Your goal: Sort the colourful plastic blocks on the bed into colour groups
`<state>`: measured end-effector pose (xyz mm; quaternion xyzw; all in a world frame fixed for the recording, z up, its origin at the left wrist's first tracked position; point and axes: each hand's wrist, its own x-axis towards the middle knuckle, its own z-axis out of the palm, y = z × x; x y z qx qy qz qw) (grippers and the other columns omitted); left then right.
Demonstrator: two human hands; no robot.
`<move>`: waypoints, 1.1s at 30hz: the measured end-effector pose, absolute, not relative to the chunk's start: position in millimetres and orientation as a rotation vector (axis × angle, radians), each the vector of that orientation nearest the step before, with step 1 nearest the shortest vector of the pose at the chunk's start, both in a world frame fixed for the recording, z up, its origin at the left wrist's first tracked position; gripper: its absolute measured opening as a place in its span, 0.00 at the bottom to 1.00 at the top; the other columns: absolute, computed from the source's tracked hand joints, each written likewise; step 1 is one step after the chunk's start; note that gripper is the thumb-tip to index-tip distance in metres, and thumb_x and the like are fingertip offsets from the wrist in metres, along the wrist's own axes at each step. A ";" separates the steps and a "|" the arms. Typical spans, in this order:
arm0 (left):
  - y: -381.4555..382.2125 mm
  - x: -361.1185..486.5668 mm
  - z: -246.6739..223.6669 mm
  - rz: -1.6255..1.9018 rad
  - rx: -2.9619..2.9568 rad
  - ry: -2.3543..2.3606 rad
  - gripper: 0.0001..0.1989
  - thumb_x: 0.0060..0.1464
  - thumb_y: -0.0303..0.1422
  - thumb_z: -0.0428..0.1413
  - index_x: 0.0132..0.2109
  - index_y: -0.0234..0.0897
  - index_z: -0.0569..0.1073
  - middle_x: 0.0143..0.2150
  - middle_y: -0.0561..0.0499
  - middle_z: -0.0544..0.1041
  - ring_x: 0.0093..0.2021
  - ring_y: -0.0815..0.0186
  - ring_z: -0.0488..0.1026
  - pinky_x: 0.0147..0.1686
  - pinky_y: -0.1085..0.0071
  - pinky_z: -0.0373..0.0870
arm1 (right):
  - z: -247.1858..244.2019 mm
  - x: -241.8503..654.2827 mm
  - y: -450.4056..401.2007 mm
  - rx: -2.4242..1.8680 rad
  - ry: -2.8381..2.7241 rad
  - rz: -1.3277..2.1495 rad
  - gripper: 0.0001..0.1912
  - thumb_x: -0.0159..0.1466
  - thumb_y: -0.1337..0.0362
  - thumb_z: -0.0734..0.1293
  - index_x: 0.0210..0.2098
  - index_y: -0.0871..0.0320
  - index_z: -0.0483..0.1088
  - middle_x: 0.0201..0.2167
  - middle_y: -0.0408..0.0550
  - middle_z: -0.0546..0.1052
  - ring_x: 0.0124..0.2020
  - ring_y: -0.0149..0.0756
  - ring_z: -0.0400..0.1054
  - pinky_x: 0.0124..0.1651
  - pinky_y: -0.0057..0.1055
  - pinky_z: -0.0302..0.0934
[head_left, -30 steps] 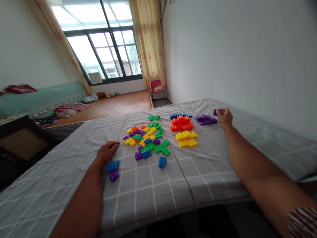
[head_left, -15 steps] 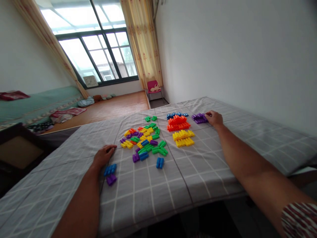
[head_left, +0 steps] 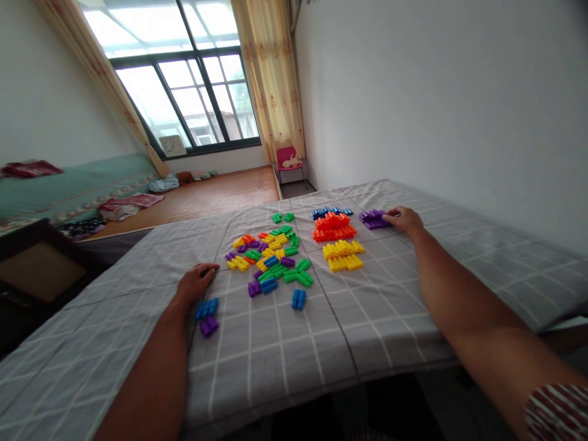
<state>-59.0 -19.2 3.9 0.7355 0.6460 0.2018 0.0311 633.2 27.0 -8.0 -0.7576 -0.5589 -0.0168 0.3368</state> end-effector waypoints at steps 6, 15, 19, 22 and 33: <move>-22.9 -55.7 6.2 0.634 2.237 1.975 0.23 0.52 0.44 0.47 0.46 0.38 0.78 0.48 0.47 0.78 0.47 0.59 0.74 0.48 0.68 0.68 | -19.0 628.7 30.7 -1.950 -1.537 -0.161 0.17 0.51 0.51 0.70 0.35 0.54 0.78 0.33 0.48 0.79 0.35 0.41 0.71 0.36 0.33 0.62; -23.2 -54.9 4.2 0.672 2.245 1.958 0.21 0.52 0.43 0.47 0.44 0.38 0.79 0.47 0.47 0.78 0.48 0.60 0.74 0.49 0.68 0.67 | 9.8 593.5 17.0 -1.767 -1.471 -0.432 0.18 0.60 0.51 0.64 0.33 0.58 0.75 0.33 0.54 0.76 0.33 0.42 0.68 0.41 0.38 0.62; -24.3 -52.8 5.0 0.686 2.223 1.975 0.20 0.52 0.41 0.48 0.44 0.39 0.79 0.47 0.48 0.78 0.47 0.60 0.74 0.48 0.68 0.68 | 28.0 532.7 8.9 -1.454 -1.684 -0.369 0.13 0.63 0.56 0.62 0.36 0.58 0.73 0.34 0.52 0.76 0.33 0.39 0.68 0.45 0.38 0.61; -24.6 -51.7 5.0 0.701 2.225 1.959 0.20 0.53 0.40 0.48 0.43 0.39 0.79 0.47 0.48 0.78 0.47 0.60 0.74 0.49 0.68 0.68 | 32.5 465.4 -5.4 -1.245 -1.942 -0.090 0.13 0.64 0.56 0.61 0.38 0.56 0.73 0.36 0.50 0.77 0.35 0.38 0.69 0.42 0.34 0.63; -28.5 -48.8 3.2 0.738 2.219 1.915 0.18 0.54 0.36 0.48 0.43 0.37 0.79 0.46 0.45 0.78 0.48 0.60 0.73 0.50 0.68 0.67 | 35.5 318.0 -17.6 -0.880 -2.668 0.236 0.12 0.57 0.64 0.69 0.42 0.55 0.73 0.40 0.49 0.77 0.42 0.40 0.70 0.43 0.32 0.62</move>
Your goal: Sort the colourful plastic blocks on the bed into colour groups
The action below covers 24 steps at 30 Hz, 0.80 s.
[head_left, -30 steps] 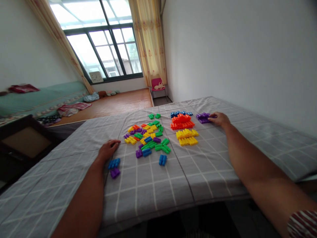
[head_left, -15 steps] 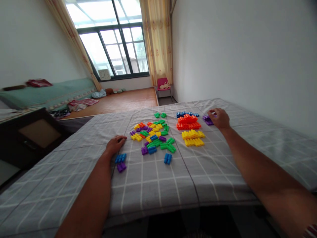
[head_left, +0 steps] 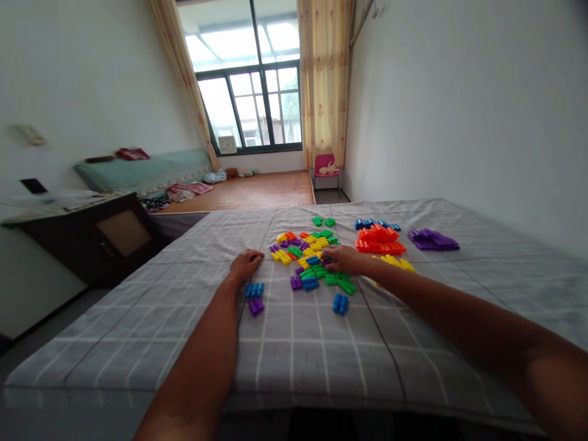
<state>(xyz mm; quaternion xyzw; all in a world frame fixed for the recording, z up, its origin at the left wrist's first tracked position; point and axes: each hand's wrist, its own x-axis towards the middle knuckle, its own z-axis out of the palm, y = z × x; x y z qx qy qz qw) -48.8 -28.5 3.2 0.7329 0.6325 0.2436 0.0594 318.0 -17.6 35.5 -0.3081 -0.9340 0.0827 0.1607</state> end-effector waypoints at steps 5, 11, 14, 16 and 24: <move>-31.3 -48.1 5.0 0.786 2.209 1.901 0.16 0.54 0.34 0.49 0.42 0.39 0.80 0.46 0.47 0.79 0.48 0.61 0.73 0.51 0.68 0.67 | 36.2 315.8 -8.6 -0.986 -2.669 0.268 0.10 0.54 0.66 0.69 0.37 0.58 0.71 0.33 0.47 0.77 0.32 0.36 0.70 0.34 0.29 0.60; -31.2 -51.4 3.9 0.779 2.226 1.891 0.16 0.54 0.34 0.48 0.42 0.38 0.80 0.45 0.45 0.79 0.48 0.60 0.74 0.51 0.67 0.67 | 50.4 352.8 5.6 -0.945 -2.376 0.342 0.13 0.54 0.66 0.67 0.40 0.58 0.71 0.35 0.48 0.76 0.32 0.33 0.70 0.35 0.28 0.63; -33.7 -50.8 5.9 0.788 2.225 1.881 0.17 0.54 0.35 0.48 0.43 0.38 0.79 0.46 0.45 0.79 0.48 0.60 0.74 0.50 0.67 0.67 | 59.7 392.8 17.0 -1.039 -2.202 0.289 0.08 0.55 0.63 0.67 0.34 0.58 0.72 0.33 0.48 0.76 0.33 0.35 0.71 0.37 0.30 0.64; -35.0 -50.2 7.4 0.782 2.216 1.887 0.17 0.54 0.36 0.48 0.42 0.38 0.79 0.46 0.45 0.79 0.48 0.60 0.74 0.50 0.67 0.67 | 62.9 426.0 23.8 -1.179 -2.055 0.266 0.10 0.55 0.59 0.68 0.34 0.57 0.72 0.31 0.48 0.76 0.31 0.36 0.71 0.36 0.31 0.65; -32.9 -53.1 10.4 0.772 2.197 1.891 0.19 0.53 0.41 0.47 0.42 0.39 0.79 0.45 0.46 0.79 0.47 0.59 0.75 0.50 0.66 0.69 | 36.8 558.6 33.3 -1.568 -1.536 -0.002 0.16 0.53 0.48 0.68 0.31 0.54 0.69 0.32 0.49 0.78 0.35 0.45 0.74 0.38 0.38 0.65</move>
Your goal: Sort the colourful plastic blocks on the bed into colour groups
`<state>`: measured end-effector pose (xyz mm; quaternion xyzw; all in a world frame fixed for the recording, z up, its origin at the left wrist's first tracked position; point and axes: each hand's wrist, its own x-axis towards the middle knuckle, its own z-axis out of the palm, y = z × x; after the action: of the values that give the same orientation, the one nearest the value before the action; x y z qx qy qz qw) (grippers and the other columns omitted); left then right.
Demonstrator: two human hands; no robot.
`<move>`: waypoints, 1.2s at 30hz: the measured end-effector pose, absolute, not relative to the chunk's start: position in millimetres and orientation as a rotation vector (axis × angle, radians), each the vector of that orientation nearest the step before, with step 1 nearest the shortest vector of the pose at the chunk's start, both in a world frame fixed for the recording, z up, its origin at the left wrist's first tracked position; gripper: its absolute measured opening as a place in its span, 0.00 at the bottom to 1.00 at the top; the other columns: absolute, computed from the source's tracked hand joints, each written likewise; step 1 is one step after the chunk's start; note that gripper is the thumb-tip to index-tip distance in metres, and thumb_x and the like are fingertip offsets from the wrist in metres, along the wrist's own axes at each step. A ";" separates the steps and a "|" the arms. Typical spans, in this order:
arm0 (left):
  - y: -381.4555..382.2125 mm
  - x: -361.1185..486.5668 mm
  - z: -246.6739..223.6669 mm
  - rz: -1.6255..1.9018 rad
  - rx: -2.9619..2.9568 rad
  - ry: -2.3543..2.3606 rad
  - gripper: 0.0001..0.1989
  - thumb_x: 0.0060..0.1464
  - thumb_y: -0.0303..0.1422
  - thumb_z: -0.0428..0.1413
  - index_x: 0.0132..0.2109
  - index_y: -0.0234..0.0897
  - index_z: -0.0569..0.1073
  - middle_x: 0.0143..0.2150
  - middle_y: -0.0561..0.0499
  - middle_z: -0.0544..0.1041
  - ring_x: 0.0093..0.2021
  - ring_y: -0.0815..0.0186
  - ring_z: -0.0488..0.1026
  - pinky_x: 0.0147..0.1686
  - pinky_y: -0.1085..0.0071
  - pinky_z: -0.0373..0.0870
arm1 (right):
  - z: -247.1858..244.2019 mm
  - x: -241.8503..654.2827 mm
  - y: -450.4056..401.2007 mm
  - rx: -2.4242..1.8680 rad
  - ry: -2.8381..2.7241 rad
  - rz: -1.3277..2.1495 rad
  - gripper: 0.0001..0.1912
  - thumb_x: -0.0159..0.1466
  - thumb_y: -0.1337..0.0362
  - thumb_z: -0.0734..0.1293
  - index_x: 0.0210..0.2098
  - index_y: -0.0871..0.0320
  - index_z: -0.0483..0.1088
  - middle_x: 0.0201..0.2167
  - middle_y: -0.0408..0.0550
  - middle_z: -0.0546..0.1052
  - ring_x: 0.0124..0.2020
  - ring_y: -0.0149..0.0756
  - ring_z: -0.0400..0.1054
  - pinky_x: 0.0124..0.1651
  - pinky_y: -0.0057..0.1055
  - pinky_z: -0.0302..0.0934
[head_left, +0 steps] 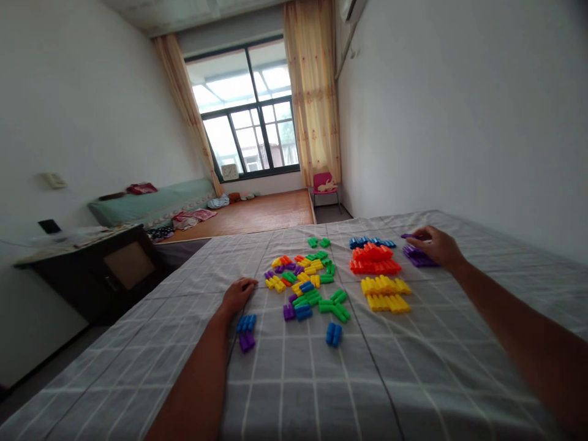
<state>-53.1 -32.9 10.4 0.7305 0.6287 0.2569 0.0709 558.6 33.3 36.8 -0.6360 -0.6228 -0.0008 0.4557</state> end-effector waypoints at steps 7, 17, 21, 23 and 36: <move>-23.9 -63.2 9.9 0.707 2.197 1.928 0.23 0.51 0.48 0.47 0.43 0.42 0.79 0.47 0.48 0.79 0.47 0.58 0.75 0.50 0.65 0.69 | 24.9 629.1 17.6 -1.733 -1.349 0.017 0.17 0.51 0.50 0.69 0.31 0.56 0.70 0.30 0.49 0.78 0.33 0.41 0.72 0.35 0.34 0.63; -22.0 -62.6 14.0 0.679 2.206 1.983 0.23 0.49 0.49 0.48 0.42 0.43 0.79 0.47 0.48 0.79 0.46 0.57 0.75 0.48 0.64 0.71 | 18.3 606.5 13.9 -1.840 -1.811 -0.149 0.12 0.52 0.54 0.69 0.30 0.55 0.70 0.32 0.46 0.77 0.35 0.36 0.69 0.34 0.29 0.58; -22.4 -61.4 14.4 0.677 2.208 1.982 0.22 0.49 0.49 0.48 0.41 0.44 0.79 0.46 0.49 0.79 0.46 0.57 0.75 0.47 0.65 0.71 | 16.9 585.2 9.0 -1.916 -1.907 -0.348 0.13 0.54 0.52 0.70 0.31 0.55 0.70 0.36 0.49 0.76 0.39 0.41 0.67 0.36 0.31 0.56; -21.9 -62.3 13.2 0.675 2.212 1.978 0.23 0.49 0.49 0.48 0.42 0.44 0.79 0.46 0.49 0.79 0.45 0.57 0.75 0.47 0.65 0.71 | 16.9 582.8 7.3 -1.948 -1.895 -0.390 0.15 0.54 0.50 0.70 0.32 0.55 0.71 0.36 0.50 0.76 0.40 0.43 0.67 0.37 0.32 0.56; -23.3 -60.9 9.8 0.635 2.228 1.972 0.25 0.52 0.47 0.46 0.45 0.38 0.78 0.48 0.45 0.78 0.48 0.58 0.74 0.49 0.66 0.69 | 2.1 606.5 12.7 -1.799 -1.945 -0.209 0.12 0.56 0.53 0.68 0.36 0.50 0.76 0.42 0.45 0.77 0.44 0.41 0.68 0.41 0.32 0.60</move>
<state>-60.9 -23.3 9.8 0.7315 0.6473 0.2083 0.0495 606.5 12.7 2.1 -0.6573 -0.7104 -0.0762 0.2397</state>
